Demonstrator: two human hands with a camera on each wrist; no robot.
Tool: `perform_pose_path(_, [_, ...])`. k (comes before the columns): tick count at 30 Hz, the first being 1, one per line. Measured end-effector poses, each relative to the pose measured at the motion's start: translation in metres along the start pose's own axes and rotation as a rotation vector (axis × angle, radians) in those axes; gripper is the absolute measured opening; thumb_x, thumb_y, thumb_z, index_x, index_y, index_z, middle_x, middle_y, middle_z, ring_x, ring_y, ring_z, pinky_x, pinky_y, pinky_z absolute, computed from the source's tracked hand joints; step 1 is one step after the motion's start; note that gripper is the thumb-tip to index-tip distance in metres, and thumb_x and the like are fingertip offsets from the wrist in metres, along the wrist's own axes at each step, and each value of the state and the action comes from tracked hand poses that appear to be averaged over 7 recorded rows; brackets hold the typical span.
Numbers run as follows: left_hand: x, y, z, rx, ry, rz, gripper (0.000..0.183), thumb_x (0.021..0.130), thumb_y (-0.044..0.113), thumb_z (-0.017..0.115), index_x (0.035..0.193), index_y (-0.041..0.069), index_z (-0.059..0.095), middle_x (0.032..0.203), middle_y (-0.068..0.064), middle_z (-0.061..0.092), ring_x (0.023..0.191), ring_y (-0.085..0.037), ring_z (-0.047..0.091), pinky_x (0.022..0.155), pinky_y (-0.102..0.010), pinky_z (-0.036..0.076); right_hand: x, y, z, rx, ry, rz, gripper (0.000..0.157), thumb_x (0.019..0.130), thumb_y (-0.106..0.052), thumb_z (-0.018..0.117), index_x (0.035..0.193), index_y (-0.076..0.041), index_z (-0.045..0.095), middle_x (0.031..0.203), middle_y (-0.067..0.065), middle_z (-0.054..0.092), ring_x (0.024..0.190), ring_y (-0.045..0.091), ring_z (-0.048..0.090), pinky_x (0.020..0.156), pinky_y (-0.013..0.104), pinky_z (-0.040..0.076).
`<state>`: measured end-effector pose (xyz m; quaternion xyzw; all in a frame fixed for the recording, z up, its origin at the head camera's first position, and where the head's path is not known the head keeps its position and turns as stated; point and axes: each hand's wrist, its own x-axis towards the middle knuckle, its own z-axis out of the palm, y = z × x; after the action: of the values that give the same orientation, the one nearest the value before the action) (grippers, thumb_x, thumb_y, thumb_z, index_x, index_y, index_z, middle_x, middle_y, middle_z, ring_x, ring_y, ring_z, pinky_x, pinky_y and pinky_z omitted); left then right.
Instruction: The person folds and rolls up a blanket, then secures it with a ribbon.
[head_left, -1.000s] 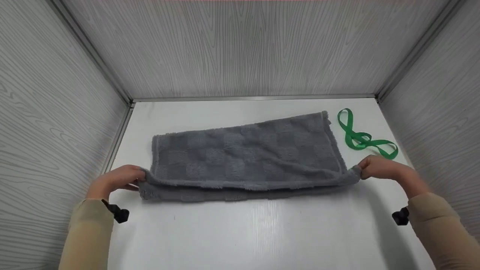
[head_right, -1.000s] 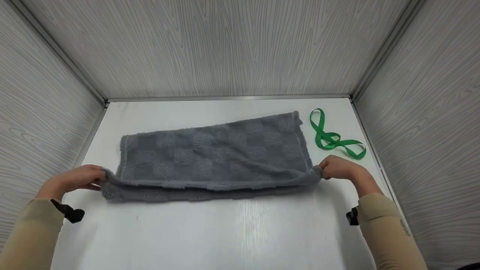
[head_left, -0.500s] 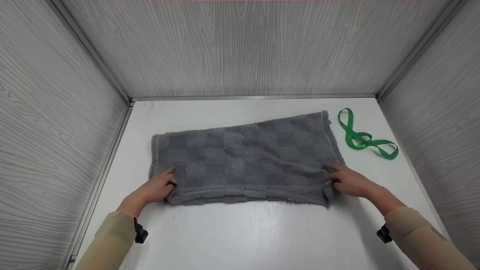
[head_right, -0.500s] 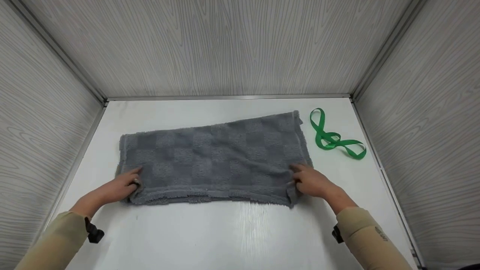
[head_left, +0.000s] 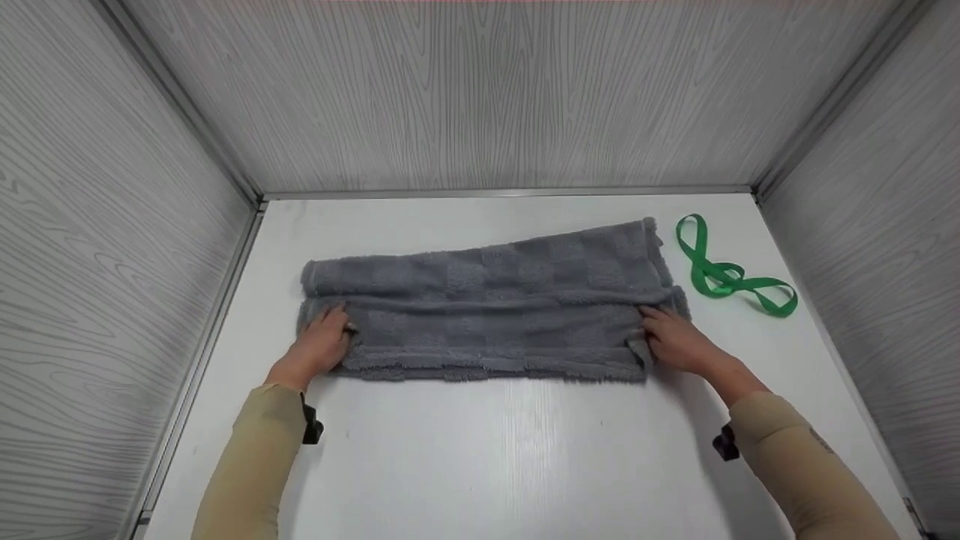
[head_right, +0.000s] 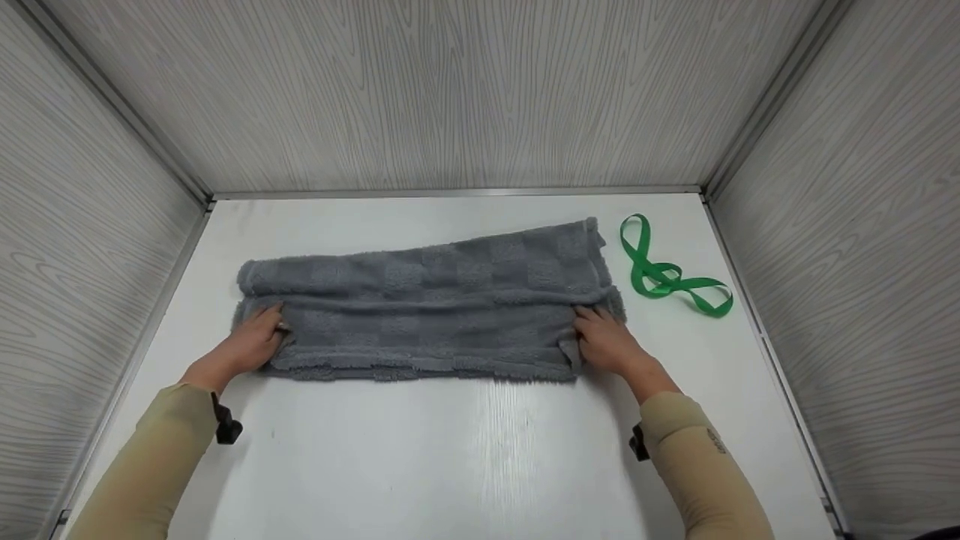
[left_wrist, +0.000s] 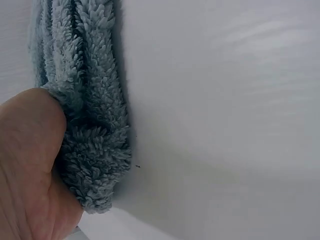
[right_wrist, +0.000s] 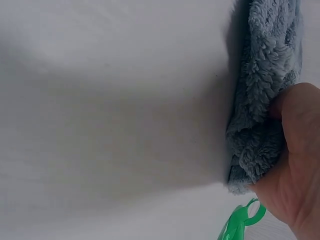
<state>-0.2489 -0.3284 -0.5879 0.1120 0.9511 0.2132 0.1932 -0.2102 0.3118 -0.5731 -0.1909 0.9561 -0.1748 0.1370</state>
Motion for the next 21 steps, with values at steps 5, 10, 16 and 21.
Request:
perform_pose_path(5, [0.021,0.002,-0.008,0.005,0.034,-0.051,0.035,0.11,0.013,0.028,0.136,-0.005,0.044,0.163,-0.031,0.016,0.151,-0.05,0.01,0.12,-0.065,0.007,0.019,0.005,-0.001,0.004,0.031,0.046,0.042,0.103,-0.004,0.041,0.141,0.012,0.051,0.155,0.033,0.037,0.144,0.054,0.026,0.116,0.064,0.023])
perform_pose_path(10, [0.033,0.004,-0.01,0.03,0.107,-0.064,0.033,0.109,0.011,0.035,0.135,-0.006,0.045,0.152,-0.032,0.035,0.144,-0.049,0.029,0.117,-0.064,0.02,0.029,0.008,0.003,-0.012,0.116,0.074,0.037,0.103,-0.002,0.046,0.137,0.01,0.056,0.148,0.029,0.047,0.138,0.05,0.039,0.113,0.061,0.031])
perform_pose_path(16, [0.023,-0.004,0.001,0.128,0.268,0.076,0.027,0.107,0.009,0.051,0.129,-0.004,0.056,0.13,-0.026,0.056,0.126,-0.045,0.05,0.106,-0.057,0.04,0.022,0.01,0.018,-0.125,0.265,-0.003,0.014,0.099,0.003,0.058,0.112,0.003,0.064,0.108,0.021,0.061,0.101,0.043,0.059,0.087,0.057,0.048])
perform_pose_path(21, [0.0,-0.014,0.01,0.19,0.213,0.172,0.047,0.108,0.014,0.044,0.154,0.004,0.043,0.15,-0.023,0.046,0.14,-0.046,0.039,0.116,-0.058,0.028,0.004,0.011,0.025,-0.192,0.271,-0.104,0.037,0.099,0.004,0.059,0.134,-0.008,0.06,0.111,0.019,0.059,0.102,0.042,0.055,0.083,0.056,0.049])
